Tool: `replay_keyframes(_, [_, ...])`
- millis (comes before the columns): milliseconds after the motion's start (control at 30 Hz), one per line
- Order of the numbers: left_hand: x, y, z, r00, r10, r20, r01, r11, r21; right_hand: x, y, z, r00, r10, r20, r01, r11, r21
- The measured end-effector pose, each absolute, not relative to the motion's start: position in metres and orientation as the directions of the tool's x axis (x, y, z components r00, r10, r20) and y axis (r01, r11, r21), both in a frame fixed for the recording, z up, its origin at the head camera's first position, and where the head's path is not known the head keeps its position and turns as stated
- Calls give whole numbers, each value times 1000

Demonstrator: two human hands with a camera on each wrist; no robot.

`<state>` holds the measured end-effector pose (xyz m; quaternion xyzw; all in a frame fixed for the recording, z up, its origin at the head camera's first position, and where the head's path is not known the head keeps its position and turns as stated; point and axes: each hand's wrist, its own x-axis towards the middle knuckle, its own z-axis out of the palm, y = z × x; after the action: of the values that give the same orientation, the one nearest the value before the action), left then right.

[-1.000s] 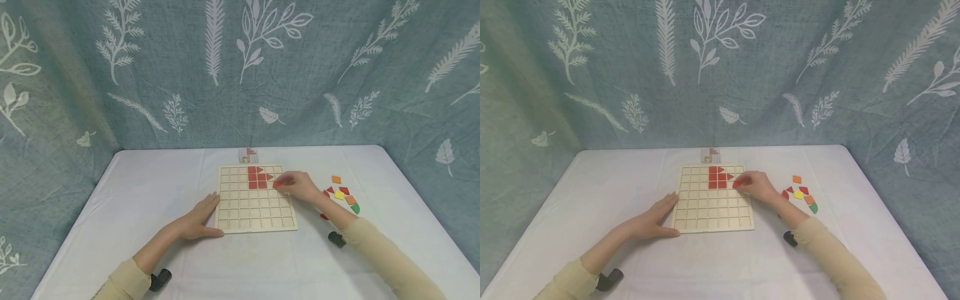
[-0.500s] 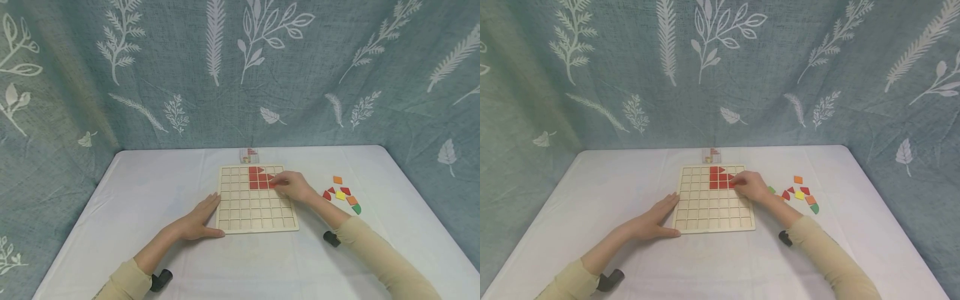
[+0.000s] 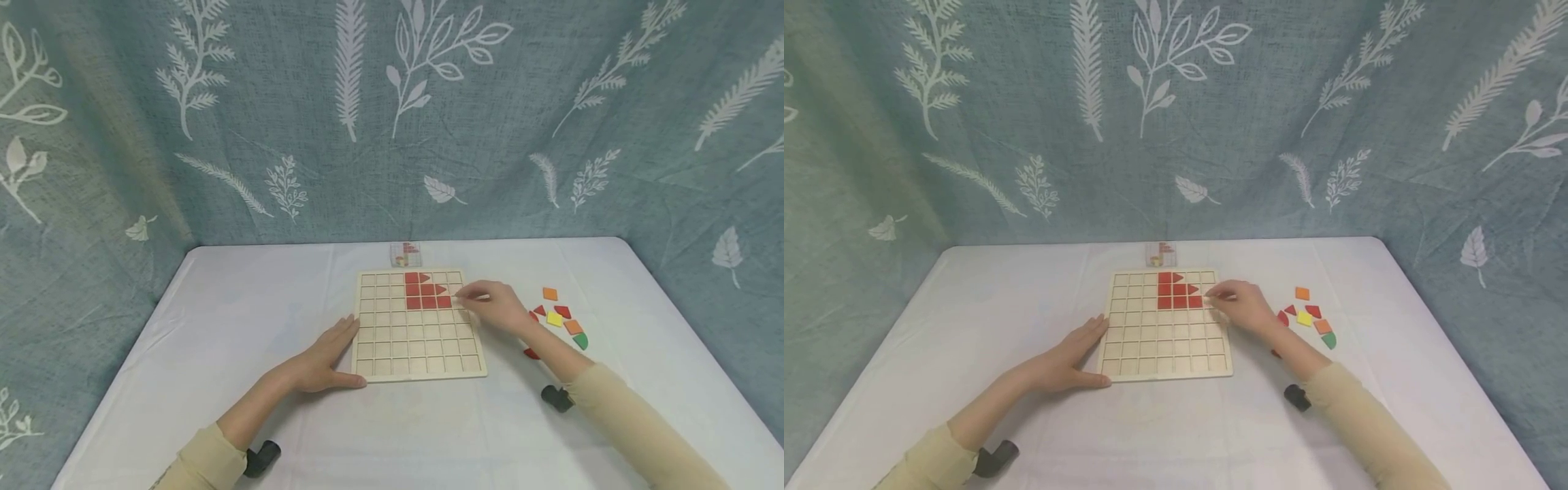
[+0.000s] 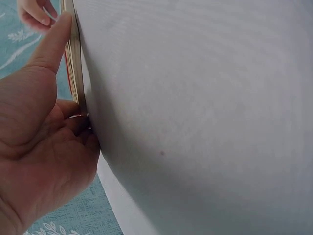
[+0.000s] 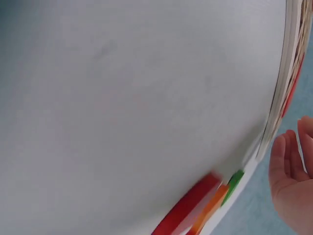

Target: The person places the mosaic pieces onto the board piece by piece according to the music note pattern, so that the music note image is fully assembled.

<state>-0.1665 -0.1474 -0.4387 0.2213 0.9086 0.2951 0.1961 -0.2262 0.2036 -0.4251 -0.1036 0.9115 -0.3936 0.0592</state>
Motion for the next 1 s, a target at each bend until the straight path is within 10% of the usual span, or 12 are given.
replay_keyframes(1000, [-166,-148,-438,-823,521,-226,285,722,630,-198,326,-428,-994,-99,-54,-45,787,-616])
